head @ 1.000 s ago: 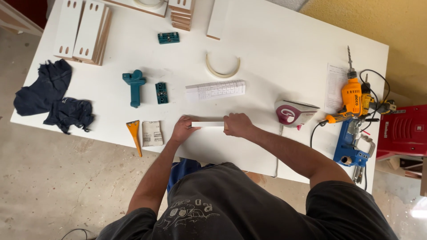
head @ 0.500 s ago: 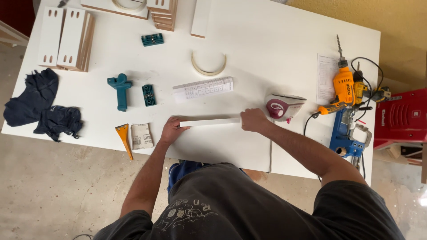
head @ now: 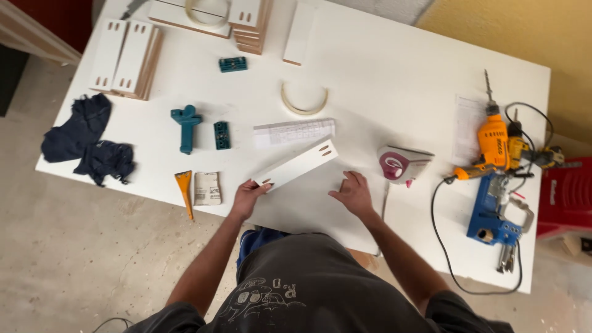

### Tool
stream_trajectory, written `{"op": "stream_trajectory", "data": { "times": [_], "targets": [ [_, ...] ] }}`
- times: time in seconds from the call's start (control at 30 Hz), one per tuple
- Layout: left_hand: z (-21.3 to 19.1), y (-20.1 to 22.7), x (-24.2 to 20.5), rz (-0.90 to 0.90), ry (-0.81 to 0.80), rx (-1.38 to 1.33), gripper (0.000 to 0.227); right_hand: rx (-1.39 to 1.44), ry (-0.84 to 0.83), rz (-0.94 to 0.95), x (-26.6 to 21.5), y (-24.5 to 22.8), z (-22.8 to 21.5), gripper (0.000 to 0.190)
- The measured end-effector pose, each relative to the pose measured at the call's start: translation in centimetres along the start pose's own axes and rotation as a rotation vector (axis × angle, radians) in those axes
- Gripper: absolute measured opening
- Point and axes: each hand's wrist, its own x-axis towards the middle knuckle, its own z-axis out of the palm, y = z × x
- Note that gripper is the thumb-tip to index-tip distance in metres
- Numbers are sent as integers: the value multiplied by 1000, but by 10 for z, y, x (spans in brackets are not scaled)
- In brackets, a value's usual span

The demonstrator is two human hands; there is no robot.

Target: The person aligns a white rectangular wooden piece with a curved edge on a workbench. They use a household iron to press a paper template onto the wood, then remove the paper. The person uses a hand plane to smooth the edges of the wood and finishes by sanding the surface with a sanding block.

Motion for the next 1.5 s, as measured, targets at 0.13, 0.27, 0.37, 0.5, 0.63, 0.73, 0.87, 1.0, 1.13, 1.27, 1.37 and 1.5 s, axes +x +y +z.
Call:
{"op": "stream_trajectory", "data": {
  "times": [0.13, 0.27, 0.37, 0.5, 0.63, 0.73, 0.87, 1.0, 1.13, 1.27, 1.37, 1.5],
  "targets": [
    [7, -32, 2, 90, -48, -113, 35, 1232, -238, 447, 42, -93, 0, 63],
    [14, -6, -21, 87, -217, -39, 36, 1571, 79, 685, 75, -152, -3, 34],
    [-37, 46, -6, 89, -322, 371, 45, 1556, 200, 741, 95, -173, -25, 29],
    [-154, 62, 108, 356, 428, 1131, 26, 1007, 190, 852, 86, -135, -37, 62],
    [-178, 104, 160, 377, 729, 1255, 65, 791, -8, 593, 88, -163, -65, 38],
    [-189, 85, 204, 139, 585, 1263, 72, 755, -57, 498, 89, -176, -74, 27],
    [-165, 69, 210, 152, 584, 952, 44, 705, -100, 405, 91, -204, -94, 28],
    [-51, 112, 117, 204, 141, 9, 40, 670, -104, 385, 95, -227, -102, 30],
    [48, 133, 27, 175, -97, -247, 33, 668, -96, 352, 96, -233, -96, 30],
    [85, 119, 6, 288, -257, -251, 30, 692, -105, 365, 98, -245, -105, 29],
    [94, 125, -16, 370, -264, -109, 35, 693, -104, 361, 100, -245, -111, 28],
    [94, 113, -18, 440, -319, 19, 45, 691, -121, 349, 99, -241, -114, 30]
  ]
}}
